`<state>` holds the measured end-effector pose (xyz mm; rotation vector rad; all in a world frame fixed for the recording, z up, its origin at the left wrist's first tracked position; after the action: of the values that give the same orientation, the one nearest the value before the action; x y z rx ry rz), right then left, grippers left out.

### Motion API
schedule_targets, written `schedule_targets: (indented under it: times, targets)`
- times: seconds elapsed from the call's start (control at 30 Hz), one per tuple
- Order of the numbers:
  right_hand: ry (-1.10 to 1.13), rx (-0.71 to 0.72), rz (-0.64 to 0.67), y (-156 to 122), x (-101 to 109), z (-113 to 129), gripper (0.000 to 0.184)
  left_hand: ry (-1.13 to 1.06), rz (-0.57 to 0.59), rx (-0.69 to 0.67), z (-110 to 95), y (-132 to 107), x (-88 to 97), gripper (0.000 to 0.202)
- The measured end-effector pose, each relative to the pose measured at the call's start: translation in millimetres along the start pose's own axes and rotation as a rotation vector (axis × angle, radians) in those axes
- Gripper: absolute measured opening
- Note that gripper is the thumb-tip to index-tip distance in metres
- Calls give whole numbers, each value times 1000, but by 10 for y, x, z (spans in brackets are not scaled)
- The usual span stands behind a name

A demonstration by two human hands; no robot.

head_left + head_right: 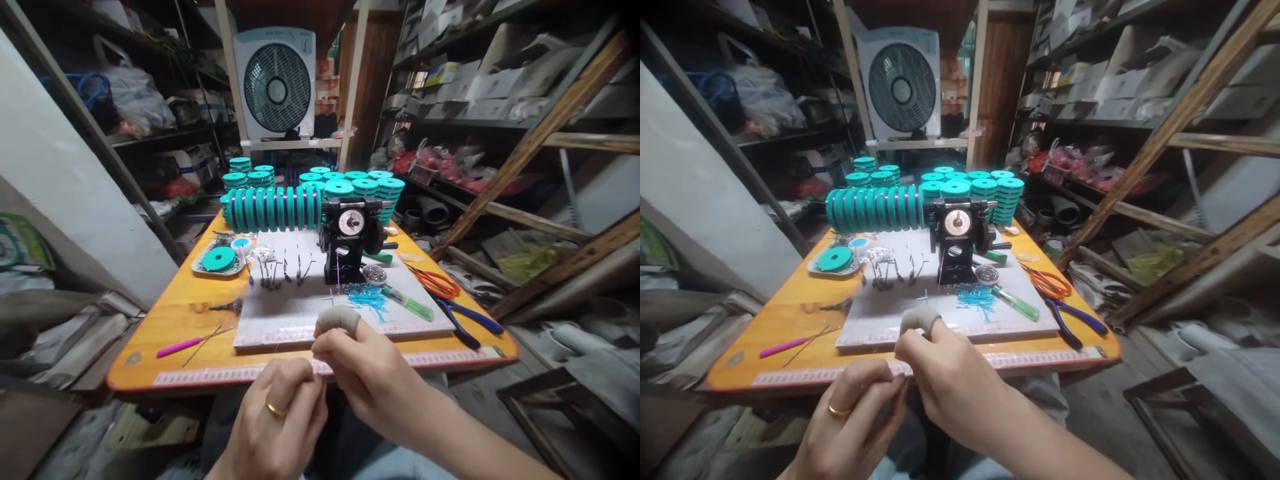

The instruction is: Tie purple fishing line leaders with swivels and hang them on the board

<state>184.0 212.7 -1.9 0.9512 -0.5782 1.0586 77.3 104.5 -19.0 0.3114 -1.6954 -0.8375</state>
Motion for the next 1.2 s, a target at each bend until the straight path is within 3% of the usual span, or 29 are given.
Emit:
schedule_targets:
  times: [0.07,0.13,0.2,0.27,0.33,0.4,0.5,0.57,0.7,0.77,0.83,0.93,1.03,1.1,1.13,1.2]
  targets:
    - [-39,-20,-15,37,12,-9,18,17,47,-131,-6,7,-7,11]
    - [-66,1,-13,34,45,-20,20,-99,90,-152,5,3,-10,13]
    - [-84,81,27,-7,78,-22,29,-426,152,90,88,-8,-43,15]
    - [-125,228,91,-71,91,-1,39,-922,230,488,188,-63,-145,16]
    - [-179,315,153,-127,69,11,32,-1381,299,788,204,-120,-255,28]
    - [-208,305,142,-152,38,5,17,-1674,330,923,176,-130,-311,37]
    - [-193,308,15,-151,22,13,10,-1827,328,1001,149,-100,-322,37]
    - [-208,352,-41,-146,37,42,10,-1836,300,989,150,-78,-310,37]
    - [-147,290,14,-140,94,79,17,-1742,289,863,150,-93,-317,32]
    - [-52,193,55,-141,105,69,22,-1457,251,747,145,-114,-301,23]
    - [72,118,58,-131,93,45,23,-1001,157,556,108,-109,-231,14]
    - [202,71,-25,-70,53,-9,21,-357,40,224,-16,-62,-128,20]
    - [160,38,-94,-6,11,-69,19,-28,-4,-69,-95,-18,-108,18]
    - [103,27,-96,-7,2,-95,15,-62,-8,-118,-84,-13,-120,19]
    - [78,31,-100,-26,12,-101,13,-186,12,-50,-52,-16,-134,19]
    - [54,99,-97,-87,53,-85,16,-610,83,242,42,-48,-201,16]
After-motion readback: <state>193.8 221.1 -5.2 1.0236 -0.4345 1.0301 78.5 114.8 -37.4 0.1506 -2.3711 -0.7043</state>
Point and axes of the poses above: each hand's wrist, its own y-axis towards the middle knuckle, its own x-axis out of the back of the hand, z = x × y, the point moved 3 cm from there along y, towards the middle knuckle, and after that the axes turned 15 degrees about z, right-handed, at the moved point
